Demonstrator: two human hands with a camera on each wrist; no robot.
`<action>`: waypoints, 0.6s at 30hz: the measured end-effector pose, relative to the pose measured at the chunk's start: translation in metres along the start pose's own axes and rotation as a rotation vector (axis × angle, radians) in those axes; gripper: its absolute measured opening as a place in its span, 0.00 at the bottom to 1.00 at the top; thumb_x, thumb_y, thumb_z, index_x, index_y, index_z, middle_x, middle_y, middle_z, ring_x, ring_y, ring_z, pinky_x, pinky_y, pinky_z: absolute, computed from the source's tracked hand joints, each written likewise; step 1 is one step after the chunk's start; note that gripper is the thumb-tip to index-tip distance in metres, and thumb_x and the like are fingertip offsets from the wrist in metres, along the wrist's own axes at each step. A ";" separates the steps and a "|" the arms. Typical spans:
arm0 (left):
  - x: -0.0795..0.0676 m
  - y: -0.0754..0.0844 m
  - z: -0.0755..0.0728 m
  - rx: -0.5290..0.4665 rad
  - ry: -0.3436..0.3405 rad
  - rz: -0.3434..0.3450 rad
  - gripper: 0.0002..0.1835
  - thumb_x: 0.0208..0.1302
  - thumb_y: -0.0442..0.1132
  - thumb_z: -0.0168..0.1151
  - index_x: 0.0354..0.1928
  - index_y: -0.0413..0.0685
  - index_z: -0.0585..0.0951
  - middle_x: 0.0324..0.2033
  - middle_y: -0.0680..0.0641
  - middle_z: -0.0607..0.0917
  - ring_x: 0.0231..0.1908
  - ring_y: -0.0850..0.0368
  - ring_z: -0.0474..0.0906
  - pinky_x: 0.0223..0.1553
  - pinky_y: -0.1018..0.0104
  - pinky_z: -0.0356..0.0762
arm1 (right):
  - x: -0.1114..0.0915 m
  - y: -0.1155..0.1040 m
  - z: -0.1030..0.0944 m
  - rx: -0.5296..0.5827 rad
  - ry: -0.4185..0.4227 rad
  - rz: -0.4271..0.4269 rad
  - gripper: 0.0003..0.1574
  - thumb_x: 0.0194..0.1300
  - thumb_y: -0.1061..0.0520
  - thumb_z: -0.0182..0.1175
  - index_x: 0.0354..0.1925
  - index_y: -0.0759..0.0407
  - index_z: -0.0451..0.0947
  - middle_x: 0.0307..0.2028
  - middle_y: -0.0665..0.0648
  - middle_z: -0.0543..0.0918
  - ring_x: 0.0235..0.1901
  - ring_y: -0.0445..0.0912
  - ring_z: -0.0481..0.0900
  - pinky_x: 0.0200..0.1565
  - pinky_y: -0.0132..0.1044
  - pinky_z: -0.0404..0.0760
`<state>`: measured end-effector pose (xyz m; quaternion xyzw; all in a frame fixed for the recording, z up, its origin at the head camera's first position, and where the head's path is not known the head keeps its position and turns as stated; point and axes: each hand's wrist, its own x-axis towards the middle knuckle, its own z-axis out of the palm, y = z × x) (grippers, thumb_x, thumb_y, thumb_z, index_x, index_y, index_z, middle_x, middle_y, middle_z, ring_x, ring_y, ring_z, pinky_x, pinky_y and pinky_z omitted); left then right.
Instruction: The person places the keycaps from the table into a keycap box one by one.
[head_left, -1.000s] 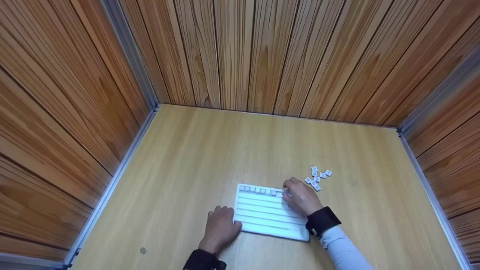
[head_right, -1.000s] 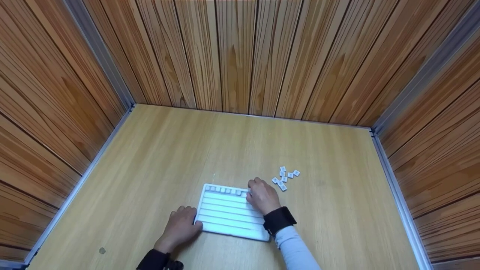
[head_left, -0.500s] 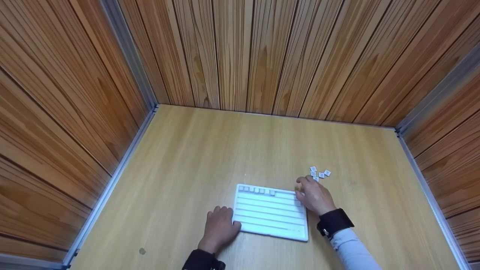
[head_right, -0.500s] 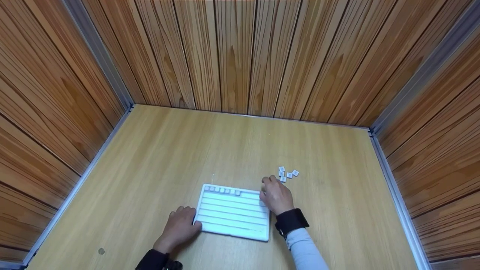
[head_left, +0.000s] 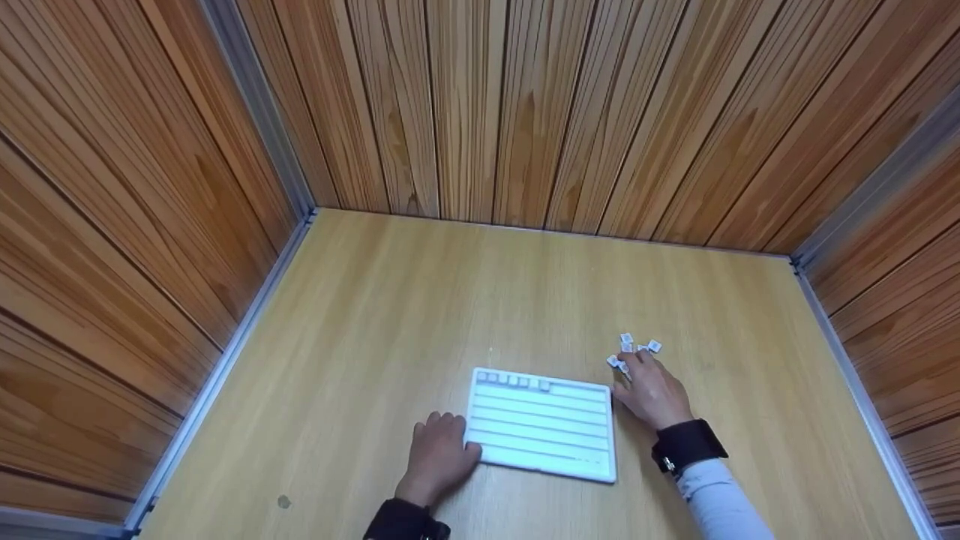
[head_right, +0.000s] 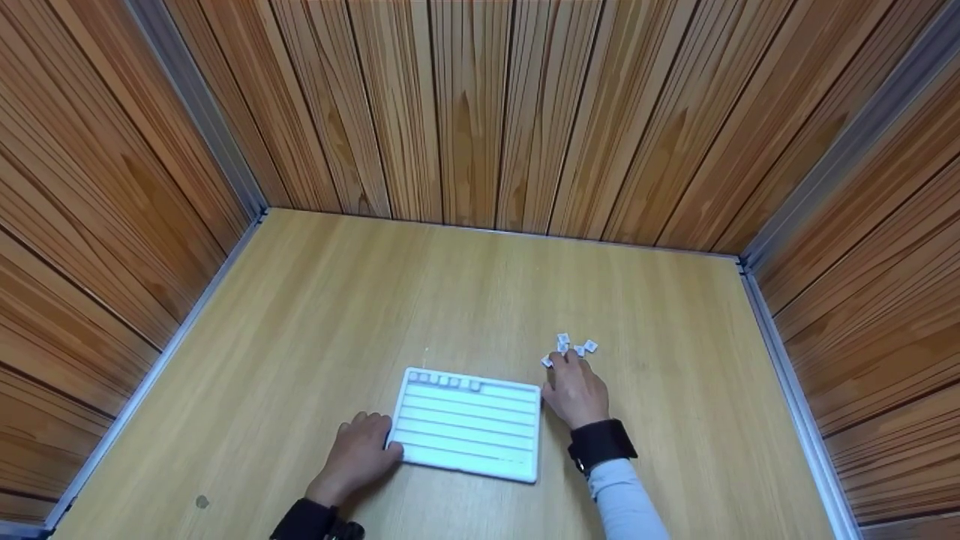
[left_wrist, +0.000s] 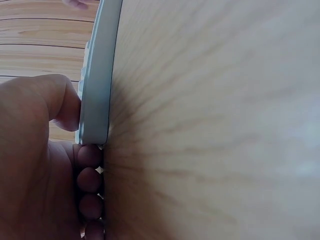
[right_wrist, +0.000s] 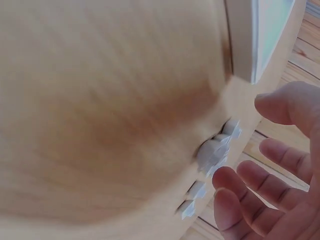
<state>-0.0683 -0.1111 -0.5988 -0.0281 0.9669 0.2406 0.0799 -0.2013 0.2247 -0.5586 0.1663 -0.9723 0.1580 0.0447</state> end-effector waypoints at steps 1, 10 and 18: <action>0.000 0.000 0.000 0.002 0.003 0.003 0.11 0.56 0.48 0.58 0.29 0.49 0.74 0.26 0.51 0.69 0.32 0.52 0.60 0.38 0.56 0.56 | 0.000 0.002 0.000 0.001 0.004 0.002 0.29 0.54 0.58 0.70 0.55 0.65 0.78 0.44 0.64 0.78 0.34 0.54 0.77 0.32 0.50 0.76; -0.001 0.000 -0.001 -0.004 -0.001 0.004 0.11 0.56 0.48 0.58 0.30 0.49 0.74 0.26 0.51 0.69 0.33 0.52 0.60 0.38 0.56 0.56 | 0.000 0.015 0.002 0.018 0.010 0.033 0.27 0.53 0.59 0.68 0.52 0.67 0.79 0.42 0.66 0.79 0.35 0.58 0.79 0.33 0.55 0.76; -0.002 -0.002 0.001 0.002 0.021 0.024 0.10 0.56 0.47 0.58 0.26 0.50 0.71 0.24 0.52 0.68 0.31 0.52 0.59 0.36 0.57 0.55 | 0.001 0.018 0.005 0.010 0.006 0.059 0.21 0.54 0.59 0.68 0.46 0.67 0.79 0.38 0.64 0.79 0.31 0.54 0.78 0.31 0.52 0.76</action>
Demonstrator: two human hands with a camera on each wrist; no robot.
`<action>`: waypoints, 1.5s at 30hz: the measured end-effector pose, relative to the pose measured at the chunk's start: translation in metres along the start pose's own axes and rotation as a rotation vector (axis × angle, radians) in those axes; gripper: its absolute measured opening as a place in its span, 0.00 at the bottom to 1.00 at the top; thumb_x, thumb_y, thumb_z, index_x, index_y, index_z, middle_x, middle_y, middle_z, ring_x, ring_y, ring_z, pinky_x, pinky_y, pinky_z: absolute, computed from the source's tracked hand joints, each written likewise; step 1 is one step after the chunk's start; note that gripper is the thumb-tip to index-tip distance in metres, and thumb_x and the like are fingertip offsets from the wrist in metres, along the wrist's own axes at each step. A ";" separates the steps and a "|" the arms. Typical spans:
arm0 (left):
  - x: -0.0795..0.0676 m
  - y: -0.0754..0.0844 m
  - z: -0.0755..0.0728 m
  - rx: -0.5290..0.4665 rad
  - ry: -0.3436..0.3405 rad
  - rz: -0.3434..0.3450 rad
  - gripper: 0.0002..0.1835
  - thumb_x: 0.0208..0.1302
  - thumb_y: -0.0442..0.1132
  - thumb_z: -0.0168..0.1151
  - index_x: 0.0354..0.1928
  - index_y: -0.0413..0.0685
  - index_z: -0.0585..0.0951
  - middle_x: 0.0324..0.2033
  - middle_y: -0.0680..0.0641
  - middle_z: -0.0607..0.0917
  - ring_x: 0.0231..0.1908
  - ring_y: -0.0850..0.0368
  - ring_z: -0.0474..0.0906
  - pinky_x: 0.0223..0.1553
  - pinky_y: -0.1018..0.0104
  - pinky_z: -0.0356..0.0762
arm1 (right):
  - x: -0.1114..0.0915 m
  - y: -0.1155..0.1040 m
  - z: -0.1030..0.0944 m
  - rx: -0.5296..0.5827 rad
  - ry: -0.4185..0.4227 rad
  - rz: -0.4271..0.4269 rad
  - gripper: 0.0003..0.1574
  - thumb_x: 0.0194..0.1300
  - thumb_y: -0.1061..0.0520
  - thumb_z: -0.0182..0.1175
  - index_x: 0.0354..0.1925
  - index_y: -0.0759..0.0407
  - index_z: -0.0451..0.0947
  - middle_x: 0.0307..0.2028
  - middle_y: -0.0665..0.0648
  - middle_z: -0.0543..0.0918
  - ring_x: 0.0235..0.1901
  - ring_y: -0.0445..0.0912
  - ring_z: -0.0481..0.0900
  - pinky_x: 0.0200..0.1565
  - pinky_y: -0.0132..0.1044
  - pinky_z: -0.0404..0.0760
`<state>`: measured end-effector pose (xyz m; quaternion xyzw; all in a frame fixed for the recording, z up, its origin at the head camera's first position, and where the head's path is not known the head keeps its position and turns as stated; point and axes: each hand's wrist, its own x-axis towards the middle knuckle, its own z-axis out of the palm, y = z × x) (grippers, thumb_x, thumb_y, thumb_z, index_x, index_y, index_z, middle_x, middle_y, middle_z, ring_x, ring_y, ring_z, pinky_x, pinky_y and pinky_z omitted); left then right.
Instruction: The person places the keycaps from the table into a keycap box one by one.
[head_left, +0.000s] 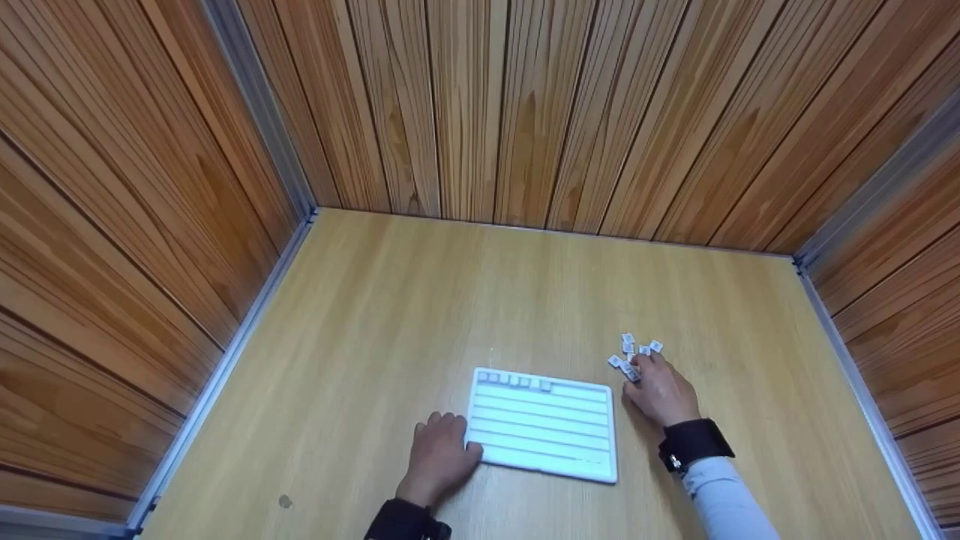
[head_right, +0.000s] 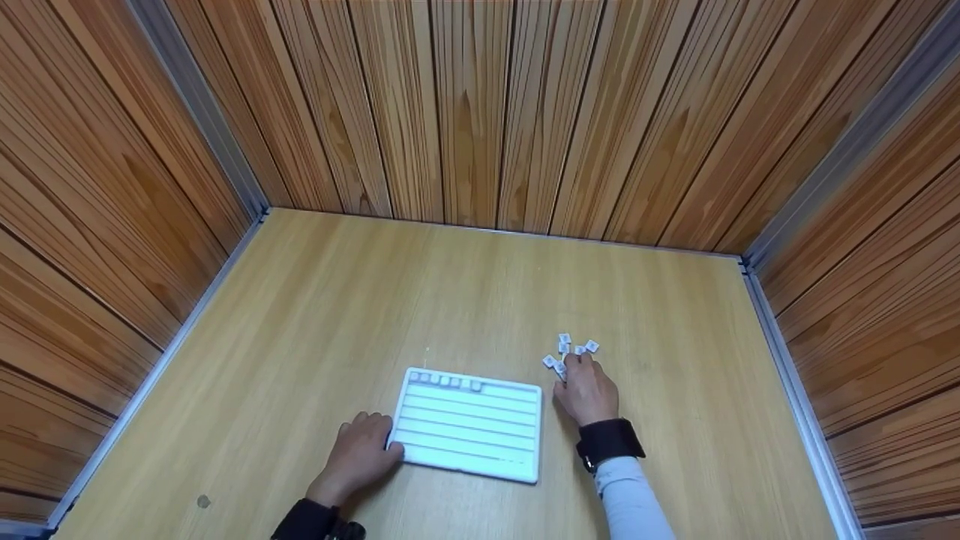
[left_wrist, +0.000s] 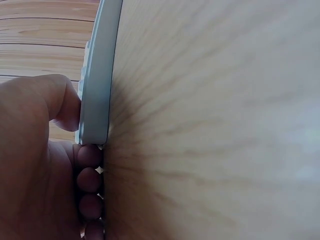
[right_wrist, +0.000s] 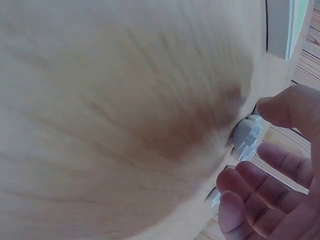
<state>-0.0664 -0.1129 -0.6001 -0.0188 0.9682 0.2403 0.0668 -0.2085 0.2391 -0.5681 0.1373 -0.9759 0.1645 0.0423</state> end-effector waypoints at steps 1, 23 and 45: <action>0.000 0.000 0.000 -0.004 0.000 0.000 0.10 0.56 0.47 0.58 0.26 0.50 0.70 0.24 0.52 0.68 0.31 0.52 0.59 0.36 0.57 0.55 | 0.000 0.000 0.000 -0.001 -0.006 0.008 0.21 0.55 0.59 0.69 0.46 0.67 0.79 0.37 0.64 0.79 0.31 0.54 0.77 0.31 0.51 0.76; 0.001 0.003 0.001 -0.023 -0.027 -0.023 0.10 0.56 0.48 0.58 0.30 0.50 0.74 0.26 0.52 0.70 0.32 0.52 0.60 0.38 0.57 0.56 | 0.004 0.007 0.001 0.012 -0.054 0.058 0.11 0.58 0.63 0.64 0.38 0.69 0.77 0.33 0.62 0.77 0.30 0.53 0.75 0.33 0.52 0.75; 0.002 0.002 -0.001 -0.002 -0.017 -0.022 0.11 0.57 0.49 0.58 0.29 0.50 0.74 0.26 0.52 0.69 0.32 0.52 0.60 0.38 0.56 0.56 | 0.003 -0.007 -0.010 0.300 -0.172 0.215 0.15 0.68 0.55 0.61 0.48 0.63 0.76 0.37 0.58 0.80 0.35 0.50 0.76 0.33 0.39 0.70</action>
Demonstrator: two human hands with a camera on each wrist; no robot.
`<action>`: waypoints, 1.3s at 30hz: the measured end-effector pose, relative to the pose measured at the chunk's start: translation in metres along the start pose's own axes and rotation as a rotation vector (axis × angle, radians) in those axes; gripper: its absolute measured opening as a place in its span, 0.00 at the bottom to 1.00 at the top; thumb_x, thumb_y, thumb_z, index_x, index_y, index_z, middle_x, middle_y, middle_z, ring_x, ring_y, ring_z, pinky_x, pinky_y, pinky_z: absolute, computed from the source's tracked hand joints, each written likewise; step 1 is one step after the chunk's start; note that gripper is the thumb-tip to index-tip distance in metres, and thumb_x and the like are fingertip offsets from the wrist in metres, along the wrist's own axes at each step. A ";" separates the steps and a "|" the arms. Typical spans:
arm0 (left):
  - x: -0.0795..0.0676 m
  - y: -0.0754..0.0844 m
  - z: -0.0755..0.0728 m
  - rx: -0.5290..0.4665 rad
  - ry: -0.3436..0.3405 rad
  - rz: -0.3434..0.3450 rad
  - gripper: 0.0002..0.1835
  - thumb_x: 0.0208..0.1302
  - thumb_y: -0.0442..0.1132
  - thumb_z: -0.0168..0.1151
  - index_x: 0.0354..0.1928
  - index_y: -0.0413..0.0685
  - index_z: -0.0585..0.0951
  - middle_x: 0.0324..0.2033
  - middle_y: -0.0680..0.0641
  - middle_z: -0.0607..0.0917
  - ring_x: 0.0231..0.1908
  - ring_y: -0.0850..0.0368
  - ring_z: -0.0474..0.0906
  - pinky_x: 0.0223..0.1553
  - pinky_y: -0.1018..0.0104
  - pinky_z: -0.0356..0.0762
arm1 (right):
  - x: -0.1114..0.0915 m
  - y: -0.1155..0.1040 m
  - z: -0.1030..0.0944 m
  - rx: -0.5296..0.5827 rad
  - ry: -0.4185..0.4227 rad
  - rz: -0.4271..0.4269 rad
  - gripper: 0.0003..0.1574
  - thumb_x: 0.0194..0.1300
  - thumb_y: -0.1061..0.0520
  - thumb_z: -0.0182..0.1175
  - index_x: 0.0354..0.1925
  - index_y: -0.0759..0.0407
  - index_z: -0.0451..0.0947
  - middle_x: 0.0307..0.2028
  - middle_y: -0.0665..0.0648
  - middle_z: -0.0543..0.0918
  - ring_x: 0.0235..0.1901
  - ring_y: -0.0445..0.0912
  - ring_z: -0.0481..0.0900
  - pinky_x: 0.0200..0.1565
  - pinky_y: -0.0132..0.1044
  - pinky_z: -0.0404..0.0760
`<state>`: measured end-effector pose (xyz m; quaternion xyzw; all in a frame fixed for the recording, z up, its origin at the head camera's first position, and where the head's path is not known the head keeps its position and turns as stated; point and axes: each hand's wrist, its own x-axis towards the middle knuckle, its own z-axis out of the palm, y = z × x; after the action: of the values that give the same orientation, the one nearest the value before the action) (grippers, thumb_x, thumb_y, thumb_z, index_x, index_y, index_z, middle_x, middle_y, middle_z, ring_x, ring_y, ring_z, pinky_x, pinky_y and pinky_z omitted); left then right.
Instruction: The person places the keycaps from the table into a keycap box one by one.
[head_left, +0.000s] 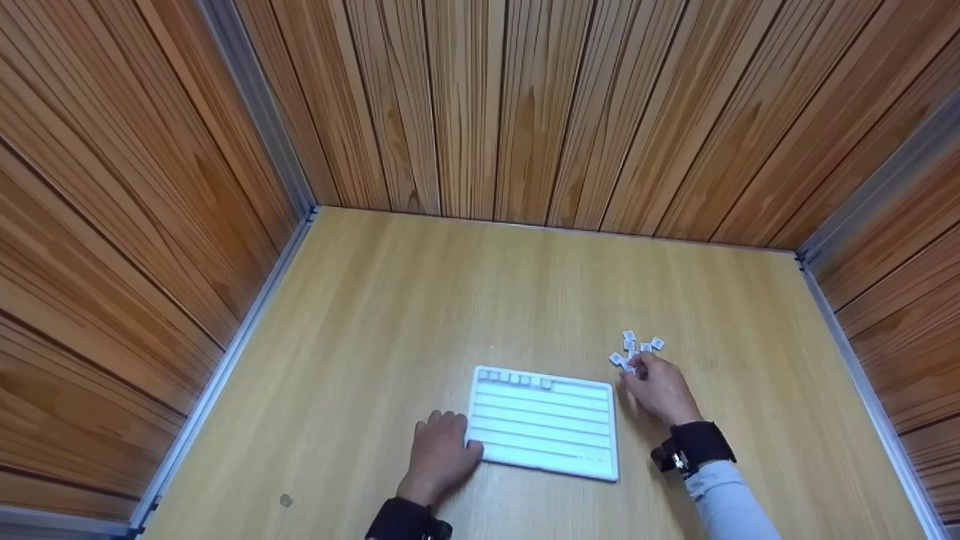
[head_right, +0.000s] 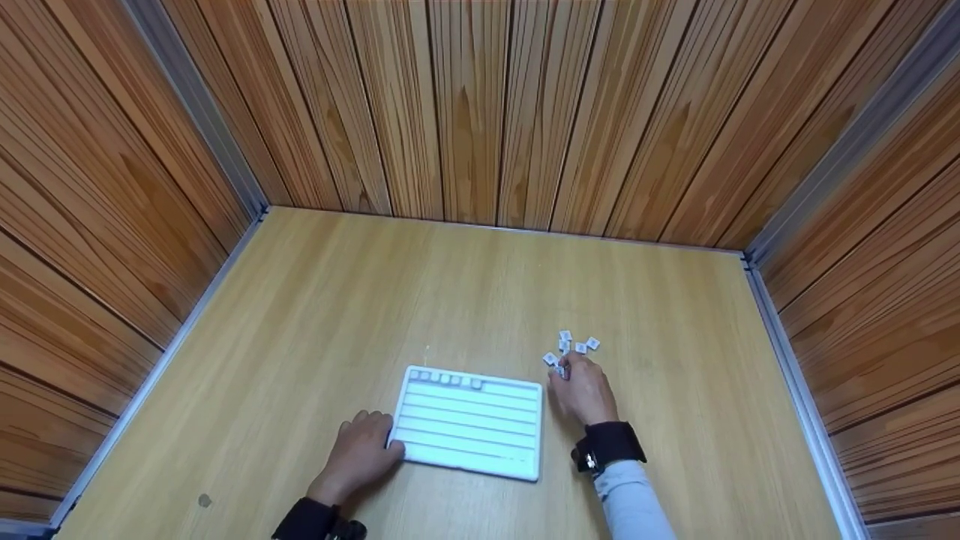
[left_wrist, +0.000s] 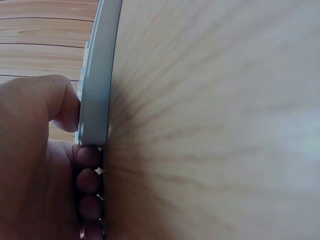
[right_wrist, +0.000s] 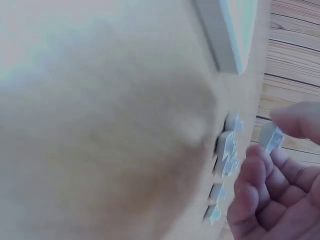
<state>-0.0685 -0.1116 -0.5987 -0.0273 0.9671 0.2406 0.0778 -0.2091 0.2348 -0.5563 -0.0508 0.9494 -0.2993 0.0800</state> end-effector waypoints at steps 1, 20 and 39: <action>0.000 0.000 -0.001 0.000 0.000 0.000 0.11 0.57 0.49 0.57 0.29 0.50 0.73 0.26 0.52 0.69 0.33 0.52 0.60 0.38 0.56 0.56 | 0.000 -0.001 0.001 0.023 -0.016 -0.004 0.14 0.68 0.56 0.61 0.49 0.62 0.75 0.39 0.59 0.80 0.37 0.50 0.77 0.36 0.40 0.72; -0.001 -0.003 -0.001 0.005 0.017 0.016 0.10 0.55 0.47 0.58 0.28 0.48 0.73 0.25 0.51 0.69 0.32 0.52 0.60 0.37 0.56 0.56 | -0.005 -0.022 0.013 0.092 -0.056 -0.114 0.12 0.72 0.61 0.58 0.53 0.58 0.77 0.46 0.59 0.85 0.46 0.52 0.81 0.48 0.49 0.77; -0.001 -0.003 -0.001 -0.008 -0.001 0.009 0.11 0.56 0.47 0.58 0.31 0.47 0.75 0.26 0.51 0.69 0.33 0.51 0.60 0.38 0.55 0.56 | -0.006 -0.052 0.038 0.004 -0.069 -0.256 0.12 0.63 0.65 0.65 0.46 0.57 0.83 0.39 0.51 0.78 0.36 0.44 0.73 0.38 0.36 0.72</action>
<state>-0.0675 -0.1148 -0.5997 -0.0230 0.9663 0.2447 0.0771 -0.1935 0.1716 -0.5565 -0.1817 0.9313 -0.3070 0.0741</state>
